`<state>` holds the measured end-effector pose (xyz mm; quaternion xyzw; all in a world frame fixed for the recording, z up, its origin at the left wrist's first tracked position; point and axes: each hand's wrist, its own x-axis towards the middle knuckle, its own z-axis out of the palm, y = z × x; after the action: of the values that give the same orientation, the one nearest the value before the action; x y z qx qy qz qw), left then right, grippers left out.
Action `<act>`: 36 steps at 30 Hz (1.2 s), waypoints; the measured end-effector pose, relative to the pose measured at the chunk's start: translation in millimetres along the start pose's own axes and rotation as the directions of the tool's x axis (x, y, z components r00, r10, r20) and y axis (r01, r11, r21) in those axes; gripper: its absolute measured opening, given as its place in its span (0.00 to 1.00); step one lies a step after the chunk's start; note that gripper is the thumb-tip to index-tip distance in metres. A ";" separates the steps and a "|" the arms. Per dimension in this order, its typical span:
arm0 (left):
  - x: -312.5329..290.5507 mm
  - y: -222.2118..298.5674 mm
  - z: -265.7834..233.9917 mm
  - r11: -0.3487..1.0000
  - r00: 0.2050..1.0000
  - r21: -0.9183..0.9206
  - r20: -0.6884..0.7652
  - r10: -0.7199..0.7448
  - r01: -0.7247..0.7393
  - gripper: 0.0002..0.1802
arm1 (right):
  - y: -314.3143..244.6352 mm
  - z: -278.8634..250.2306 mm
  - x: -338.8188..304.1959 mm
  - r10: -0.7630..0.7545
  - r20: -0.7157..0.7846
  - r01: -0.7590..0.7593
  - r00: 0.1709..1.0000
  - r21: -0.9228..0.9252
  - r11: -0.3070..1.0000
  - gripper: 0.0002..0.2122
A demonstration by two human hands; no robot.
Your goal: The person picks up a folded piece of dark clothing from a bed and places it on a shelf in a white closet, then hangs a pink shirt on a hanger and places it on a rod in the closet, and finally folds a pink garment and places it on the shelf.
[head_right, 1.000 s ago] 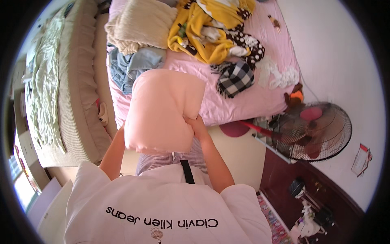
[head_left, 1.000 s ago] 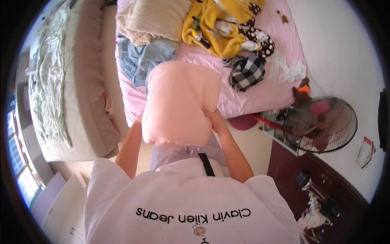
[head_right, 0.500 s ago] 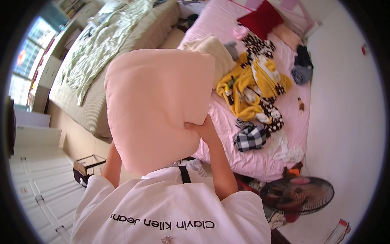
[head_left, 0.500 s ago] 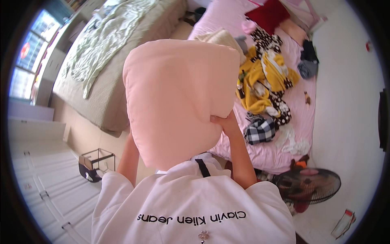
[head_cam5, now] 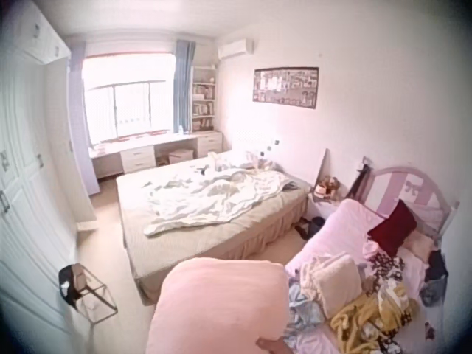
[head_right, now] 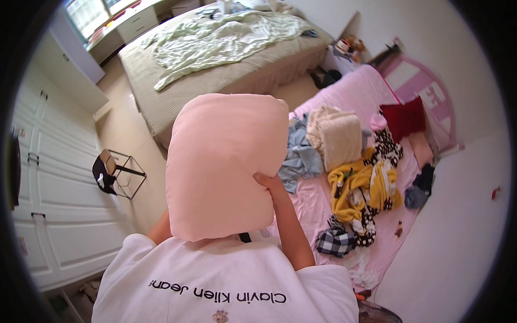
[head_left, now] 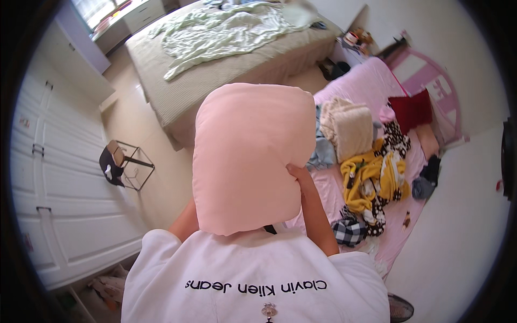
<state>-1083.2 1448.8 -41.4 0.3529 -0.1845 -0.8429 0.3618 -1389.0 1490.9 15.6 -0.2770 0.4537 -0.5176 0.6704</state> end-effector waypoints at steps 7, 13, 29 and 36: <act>-55.9 100.5 -99.7 0.964 0.951 -0.016 -0.168 0.260 -0.266 0.35 | 34.7 137.7 80.5 0.059 0.156 -0.094 0.986 0.227 0.969 0.22; -135.8 215.0 -136.8 0.913 0.894 0.026 -0.194 0.405 -0.408 0.34 | 78.9 250.1 146.0 0.119 0.250 -0.177 0.961 0.223 0.959 0.21; -163.3 298.9 -230.6 0.850 0.721 0.243 -0.452 0.526 -0.468 0.32 | 96.2 416.6 278.8 0.254 0.457 -0.238 0.853 -0.094 0.967 0.28; -110.2 375.1 -240.4 0.845 0.705 0.257 -0.468 0.534 -0.469 0.30 | 57.2 455.3 366.0 0.303 0.473 -0.297 0.827 -0.089 0.951 0.29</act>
<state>-674.2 1265.7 57.8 0.5251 -0.2179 -0.5714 0.5919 -936.9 1117.9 47.8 -0.3260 0.3138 -0.3180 0.8331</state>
